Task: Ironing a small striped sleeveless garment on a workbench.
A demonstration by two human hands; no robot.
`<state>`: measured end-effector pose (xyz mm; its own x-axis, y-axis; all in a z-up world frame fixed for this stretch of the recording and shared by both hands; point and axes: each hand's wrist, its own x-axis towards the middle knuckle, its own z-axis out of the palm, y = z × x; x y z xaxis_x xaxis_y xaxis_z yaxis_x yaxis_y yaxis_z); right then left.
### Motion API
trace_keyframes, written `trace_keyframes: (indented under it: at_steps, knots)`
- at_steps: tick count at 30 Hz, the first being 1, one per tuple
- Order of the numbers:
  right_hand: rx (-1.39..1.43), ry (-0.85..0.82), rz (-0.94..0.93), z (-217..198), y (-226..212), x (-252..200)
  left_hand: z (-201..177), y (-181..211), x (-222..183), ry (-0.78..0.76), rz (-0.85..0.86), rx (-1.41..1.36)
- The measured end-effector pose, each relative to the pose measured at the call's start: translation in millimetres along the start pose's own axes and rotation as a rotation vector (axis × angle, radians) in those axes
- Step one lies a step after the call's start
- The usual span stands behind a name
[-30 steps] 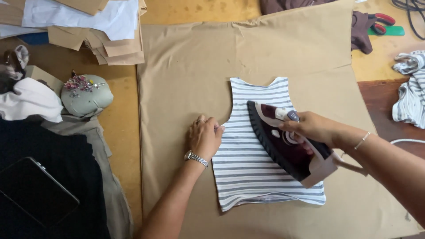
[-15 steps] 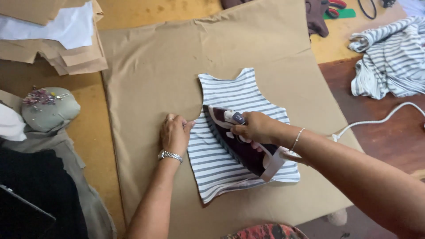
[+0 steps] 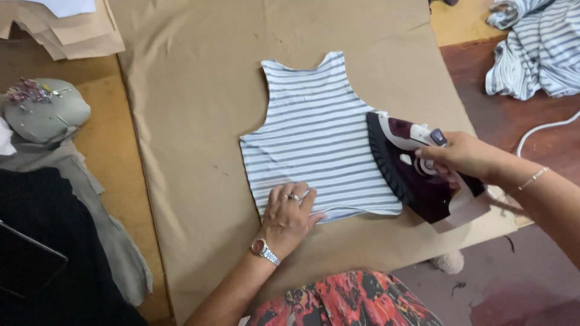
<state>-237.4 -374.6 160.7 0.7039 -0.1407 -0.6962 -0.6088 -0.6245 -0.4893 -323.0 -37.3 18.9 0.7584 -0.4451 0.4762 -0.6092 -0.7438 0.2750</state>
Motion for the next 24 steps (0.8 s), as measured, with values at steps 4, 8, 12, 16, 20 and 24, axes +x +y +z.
trace_keyframes:
  at_steps: [4, 8, 12, 16, 20, 24]
  knots:
    - [-0.184, -0.022, -0.068, 3, -29, 12, 5, 18, -32, -0.044, 0.136, 0.059]
    - [-0.175, -0.116, -0.162, 13, -56, 25, -15, 17, -31, 0.055, 0.22, 0.077]
    - [-0.371, -0.265, -0.156, 20, -55, 10, -36, 12, -36, 0.091, 0.278, 0.082]
    - [-0.578, -0.43, -0.009, 18, -17, -13, -42, -1, -58, 0.026, 0.219, 0.105]
    - [-0.746, -0.393, 0.084, 14, 5, -37, -49, -4, -69, 0.048, 0.191, 0.151]
    - [-0.912, -0.387, -0.107, 30, -13, -45, -62, 1, -67, 0.069, 0.197, 0.149]
